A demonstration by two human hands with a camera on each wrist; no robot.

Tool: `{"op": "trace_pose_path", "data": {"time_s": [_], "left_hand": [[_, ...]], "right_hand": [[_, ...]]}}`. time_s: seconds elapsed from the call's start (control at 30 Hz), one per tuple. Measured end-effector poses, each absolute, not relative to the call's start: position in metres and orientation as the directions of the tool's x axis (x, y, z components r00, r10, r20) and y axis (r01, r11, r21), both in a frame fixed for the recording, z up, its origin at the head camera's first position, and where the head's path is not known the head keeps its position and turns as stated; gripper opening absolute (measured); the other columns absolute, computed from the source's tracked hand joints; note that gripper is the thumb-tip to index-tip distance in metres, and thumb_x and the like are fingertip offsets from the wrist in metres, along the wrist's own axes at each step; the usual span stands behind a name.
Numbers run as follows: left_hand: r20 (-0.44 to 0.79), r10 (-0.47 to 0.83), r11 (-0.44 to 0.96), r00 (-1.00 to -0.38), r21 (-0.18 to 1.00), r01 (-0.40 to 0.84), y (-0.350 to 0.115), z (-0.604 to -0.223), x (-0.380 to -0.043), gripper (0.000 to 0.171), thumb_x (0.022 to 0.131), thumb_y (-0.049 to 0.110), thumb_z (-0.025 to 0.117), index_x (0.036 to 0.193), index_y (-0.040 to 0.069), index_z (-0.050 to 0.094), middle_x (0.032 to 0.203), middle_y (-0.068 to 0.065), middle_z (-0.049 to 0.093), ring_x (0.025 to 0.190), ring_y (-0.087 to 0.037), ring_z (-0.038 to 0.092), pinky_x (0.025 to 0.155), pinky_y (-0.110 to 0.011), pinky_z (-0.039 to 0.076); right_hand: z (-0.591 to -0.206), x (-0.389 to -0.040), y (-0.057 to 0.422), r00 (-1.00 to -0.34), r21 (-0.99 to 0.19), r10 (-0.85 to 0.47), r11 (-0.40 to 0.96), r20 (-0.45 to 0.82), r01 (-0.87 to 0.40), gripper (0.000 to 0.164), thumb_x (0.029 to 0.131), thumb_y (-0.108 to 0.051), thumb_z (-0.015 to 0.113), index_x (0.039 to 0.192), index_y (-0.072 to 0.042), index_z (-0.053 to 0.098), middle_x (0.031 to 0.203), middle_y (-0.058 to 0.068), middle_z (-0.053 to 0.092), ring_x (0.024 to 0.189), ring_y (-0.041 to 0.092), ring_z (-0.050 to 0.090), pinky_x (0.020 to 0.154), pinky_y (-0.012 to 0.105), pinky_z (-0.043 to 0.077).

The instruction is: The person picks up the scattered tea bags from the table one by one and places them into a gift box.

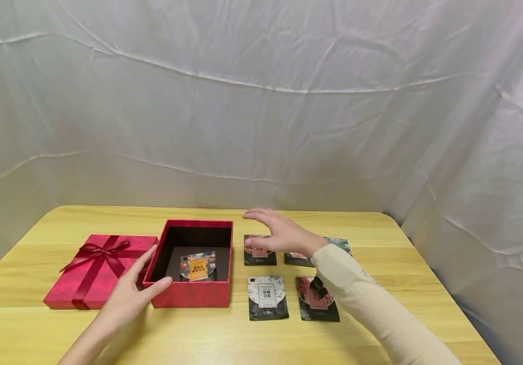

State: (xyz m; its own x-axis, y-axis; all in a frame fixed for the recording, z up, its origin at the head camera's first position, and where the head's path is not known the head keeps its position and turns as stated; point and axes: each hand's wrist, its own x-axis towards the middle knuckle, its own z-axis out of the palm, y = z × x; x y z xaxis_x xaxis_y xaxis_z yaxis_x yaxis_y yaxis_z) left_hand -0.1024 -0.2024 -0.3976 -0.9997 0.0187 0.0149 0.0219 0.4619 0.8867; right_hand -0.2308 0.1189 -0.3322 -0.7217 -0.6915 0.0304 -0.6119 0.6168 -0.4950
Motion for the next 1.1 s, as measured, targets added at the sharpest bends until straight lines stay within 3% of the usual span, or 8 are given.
{"op": "trace_pose_path", "data": {"time_s": [0.23,0.3,0.4,0.47,0.57,0.87,1.1], "left_hand": [[0.029,0.019,0.463,-0.999,0.886,0.035,-0.202,-0.397,-0.104,0.082,0.093,0.03,0.066,0.156,0.016,0.017,0.144,-0.023,0.04,0.121,-0.04,0.049,0.093,-0.053,0.044],[0.036,0.02,0.462,-0.999,0.886,0.042,-0.202,-0.397,-0.104,0.081,0.093,0.03,0.066,0.156,0.016,0.017,0.144,-0.023,0.041,0.12,-0.039,0.05,0.091,-0.05,0.045],[0.041,0.019,0.463,-0.999,0.885,0.046,-0.202,-0.396,-0.104,0.081,0.093,0.029,0.067,0.156,0.016,0.018,0.143,-0.023,0.042,0.118,-0.038,0.051,0.089,-0.045,0.046],[0.04,0.018,0.459,-0.999,0.887,0.044,-0.202,-0.396,-0.105,0.081,0.092,0.029,0.067,0.156,0.016,0.018,0.143,-0.022,0.042,0.118,-0.037,0.052,0.087,-0.042,0.047],[0.034,0.017,0.457,-0.999,0.889,0.038,-0.202,-0.396,-0.105,0.081,0.092,0.03,0.067,0.156,0.017,0.018,0.143,-0.022,0.042,0.118,-0.037,0.052,0.087,-0.041,0.048],[0.012,0.017,0.445,-1.0,0.896,0.018,-0.202,-0.396,-0.107,0.082,0.093,0.031,0.066,0.156,0.018,0.016,0.146,-0.023,0.038,0.123,-0.04,0.046,0.093,-0.054,0.044],[0.025,0.015,0.445,-1.0,0.895,0.029,-0.202,-0.4,-0.107,0.081,0.093,0.027,0.067,0.156,0.016,0.017,0.145,-0.024,0.04,0.121,-0.038,0.05,0.09,-0.046,0.047]], "right_hand": [[-0.342,-0.237,0.146,-0.784,-0.527,-0.62,0.663,0.011,-0.531,0.065,0.09,-0.04,0.067,0.146,-0.019,0.043,0.15,0.003,0.039,0.135,0.024,0.037,0.106,0.049,0.033],[-0.344,-0.238,0.154,-0.803,-0.569,-0.596,0.665,-0.015,-0.484,0.064,0.09,-0.038,0.069,0.146,-0.021,0.044,0.15,0.003,0.039,0.114,0.032,0.056,0.097,0.05,0.043],[-0.347,-0.241,0.166,-0.819,-0.597,-0.574,0.664,-0.019,-0.451,0.061,0.09,-0.034,0.07,0.144,-0.019,0.046,0.147,0.004,0.043,0.102,0.033,0.059,0.091,0.05,0.046],[-0.349,-0.243,0.174,-0.834,-0.62,-0.552,0.661,-0.018,-0.424,0.06,0.089,-0.032,0.07,0.143,-0.018,0.048,0.146,0.005,0.044,0.106,0.036,0.058,0.093,0.053,0.044],[-0.351,-0.247,0.187,-0.86,-0.627,-0.511,0.669,0.002,-0.399,0.062,0.087,-0.032,0.073,0.142,-0.017,0.05,0.144,0.006,0.047,0.133,0.033,0.039,0.103,0.057,0.034],[-0.362,-0.256,0.224,-0.889,-0.68,-0.458,0.653,-0.004,-0.334,0.068,0.084,-0.029,0.075,0.143,-0.01,0.048,0.143,0.014,0.047,0.131,0.037,0.039,0.105,0.059,0.03],[-0.376,-0.26,0.249,-0.881,-0.658,-0.474,0.66,0.008,-0.361,0.063,0.086,-0.017,0.072,0.142,-0.004,0.046,0.142,0.019,0.046,0.131,0.04,0.038,0.105,0.06,0.028]]}}
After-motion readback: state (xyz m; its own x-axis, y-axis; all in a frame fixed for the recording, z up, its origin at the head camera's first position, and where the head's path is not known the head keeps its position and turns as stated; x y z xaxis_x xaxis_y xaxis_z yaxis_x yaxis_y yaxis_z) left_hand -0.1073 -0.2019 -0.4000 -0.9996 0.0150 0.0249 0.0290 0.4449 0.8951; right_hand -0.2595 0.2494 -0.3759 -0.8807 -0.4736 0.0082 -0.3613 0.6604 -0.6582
